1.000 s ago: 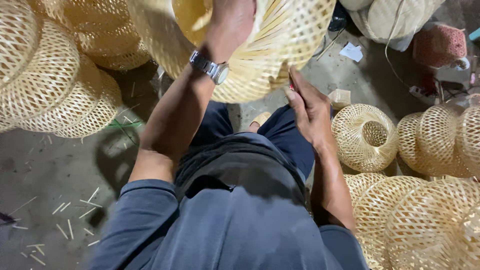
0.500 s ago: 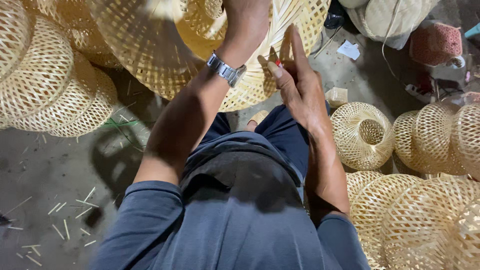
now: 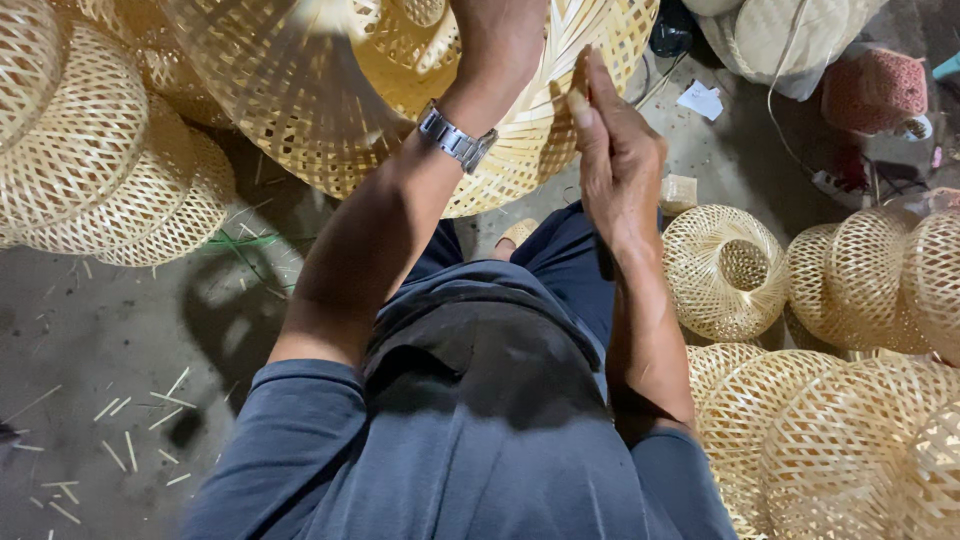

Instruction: The person sits on the floor holding a woven bamboo lampshade and trims excess bamboo strips from its surface with a small red utility knife, rotating the lampshade to reach different areas and pressing the weave with their hands as they work.

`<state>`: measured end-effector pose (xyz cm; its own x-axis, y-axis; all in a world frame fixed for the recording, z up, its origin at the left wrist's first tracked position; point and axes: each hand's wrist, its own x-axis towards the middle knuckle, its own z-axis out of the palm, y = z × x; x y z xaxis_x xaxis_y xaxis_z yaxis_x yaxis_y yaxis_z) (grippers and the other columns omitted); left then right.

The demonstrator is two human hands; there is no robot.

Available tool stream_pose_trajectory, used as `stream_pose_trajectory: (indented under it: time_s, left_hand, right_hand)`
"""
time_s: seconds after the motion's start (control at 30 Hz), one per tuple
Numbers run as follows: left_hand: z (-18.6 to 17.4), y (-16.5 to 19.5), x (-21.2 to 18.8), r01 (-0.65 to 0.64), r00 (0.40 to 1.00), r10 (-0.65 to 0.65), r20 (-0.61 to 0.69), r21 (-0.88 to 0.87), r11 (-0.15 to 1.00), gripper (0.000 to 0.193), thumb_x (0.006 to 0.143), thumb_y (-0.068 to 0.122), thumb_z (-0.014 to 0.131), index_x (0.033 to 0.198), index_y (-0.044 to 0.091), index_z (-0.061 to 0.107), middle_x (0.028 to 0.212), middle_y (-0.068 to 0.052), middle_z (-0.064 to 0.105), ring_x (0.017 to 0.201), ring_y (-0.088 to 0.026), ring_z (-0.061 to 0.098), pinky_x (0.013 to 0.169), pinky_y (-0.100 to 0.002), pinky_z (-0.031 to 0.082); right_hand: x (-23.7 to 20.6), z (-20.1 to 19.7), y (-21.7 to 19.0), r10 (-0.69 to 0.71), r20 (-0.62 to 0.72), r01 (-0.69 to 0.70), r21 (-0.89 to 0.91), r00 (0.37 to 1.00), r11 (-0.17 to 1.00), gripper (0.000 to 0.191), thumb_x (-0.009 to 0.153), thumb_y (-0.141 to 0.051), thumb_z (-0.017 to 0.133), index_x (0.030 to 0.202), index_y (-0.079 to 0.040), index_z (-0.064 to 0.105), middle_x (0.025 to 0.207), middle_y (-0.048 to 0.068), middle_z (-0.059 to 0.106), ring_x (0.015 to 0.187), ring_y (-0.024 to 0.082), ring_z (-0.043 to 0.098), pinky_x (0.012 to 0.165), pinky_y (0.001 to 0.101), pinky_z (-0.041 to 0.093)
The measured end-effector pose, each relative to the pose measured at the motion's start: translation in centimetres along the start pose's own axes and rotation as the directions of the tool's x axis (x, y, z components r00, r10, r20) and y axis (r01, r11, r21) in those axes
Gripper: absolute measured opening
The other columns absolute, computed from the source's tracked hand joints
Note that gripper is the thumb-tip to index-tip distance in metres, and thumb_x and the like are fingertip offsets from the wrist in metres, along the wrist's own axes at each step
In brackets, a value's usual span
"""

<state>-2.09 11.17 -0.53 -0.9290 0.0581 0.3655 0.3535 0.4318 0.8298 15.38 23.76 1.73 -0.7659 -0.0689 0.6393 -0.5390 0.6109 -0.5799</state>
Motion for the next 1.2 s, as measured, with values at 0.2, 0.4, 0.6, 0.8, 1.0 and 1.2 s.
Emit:
stream_pose_trajectory:
  time_s: [0.2,0.4,0.6,0.8,1.0,1.2]
  left_hand:
    - [-0.6,-0.3,0.1,-0.002,1.0,0.002,0.02,-0.011,1.0,0.018,0.106,0.011,0.066,0.091,0.002,0.064,0.075,0.005,0.054,0.065,-0.005,0.045,0.059,-0.026,0.036]
    - [-0.1,0.2,0.1,-0.006,0.999,0.006,0.038,0.002,1.0,0.018,0.106,0.011,0.066,0.091,0.002,0.065,0.075,0.005,0.055,0.065,-0.005,0.046,0.059,-0.026,0.037]
    - [0.0,0.3,0.3,0.0,0.999,-0.001,0.042,0.006,1.0,0.018,0.106,0.012,0.066,0.091,0.003,0.065,0.075,0.005,0.056,0.065,-0.005,0.046,0.059,-0.026,0.038]
    - [-0.3,-0.1,0.3,-0.002,0.999,0.002,0.037,-0.021,1.0,0.018,0.106,0.012,0.067,0.091,0.003,0.066,0.075,0.005,0.056,0.065,-0.005,0.047,0.059,-0.026,0.038]
    - [-2.7,-1.5,-0.3,-0.032,0.999,0.036,0.039,-0.1,0.994,0.017,0.105,0.012,0.067,0.091,0.003,0.066,0.075,0.005,0.057,0.065,-0.005,0.048,0.059,-0.026,0.039]
    - [-3.5,-2.1,-0.9,-0.032,0.998,0.036,0.051,-0.076,0.997,0.017,0.105,0.013,0.067,0.091,0.003,0.066,0.076,0.005,0.058,0.065,-0.005,0.049,0.059,-0.026,0.04]
  right_hand:
    - [-1.6,-0.8,-0.3,0.121,0.2,-0.07,-0.244,0.972,0.967,0.074,0.107,-0.033,0.068,0.164,-0.011,0.027,0.107,0.019,0.077,0.089,0.03,0.077,0.081,0.0442,0.061]
    - [-1.5,-0.5,-1.6,-0.057,0.237,0.106,-0.197,0.97,0.975,0.073,0.109,-0.03,0.07,0.166,-0.012,0.028,0.112,0.019,0.076,0.098,0.032,0.077,0.083,0.0444,0.061]
    - [-1.2,-0.2,-2.5,-0.145,0.17,0.171,-0.146,0.975,0.974,0.049,0.112,-0.023,0.069,0.154,-0.011,0.047,0.119,0.019,0.075,0.102,0.03,0.077,0.087,0.0403,0.061]
    - [-1.9,1.5,0.8,-0.18,-0.011,0.176,-0.172,0.984,0.969,0.04,0.115,-0.025,0.062,0.153,-0.014,0.053,0.111,0.013,0.078,0.09,0.016,0.073,0.075,0.0332,0.06]
    - [-1.0,-1.3,6.3,0.257,-0.266,-0.261,0.021,0.929,0.965,0.043,0.117,-0.029,0.054,0.156,-0.009,0.053,0.074,0.001,0.059,0.062,0.008,0.051,0.053,0.0253,0.044]
    - [-3.2,-1.9,4.9,0.217,0.005,-0.216,0.107,0.976,0.971,0.047,0.116,-0.028,0.055,0.159,-0.009,0.046,0.092,0.007,0.064,0.075,0.01,0.059,0.067,0.0307,0.05]
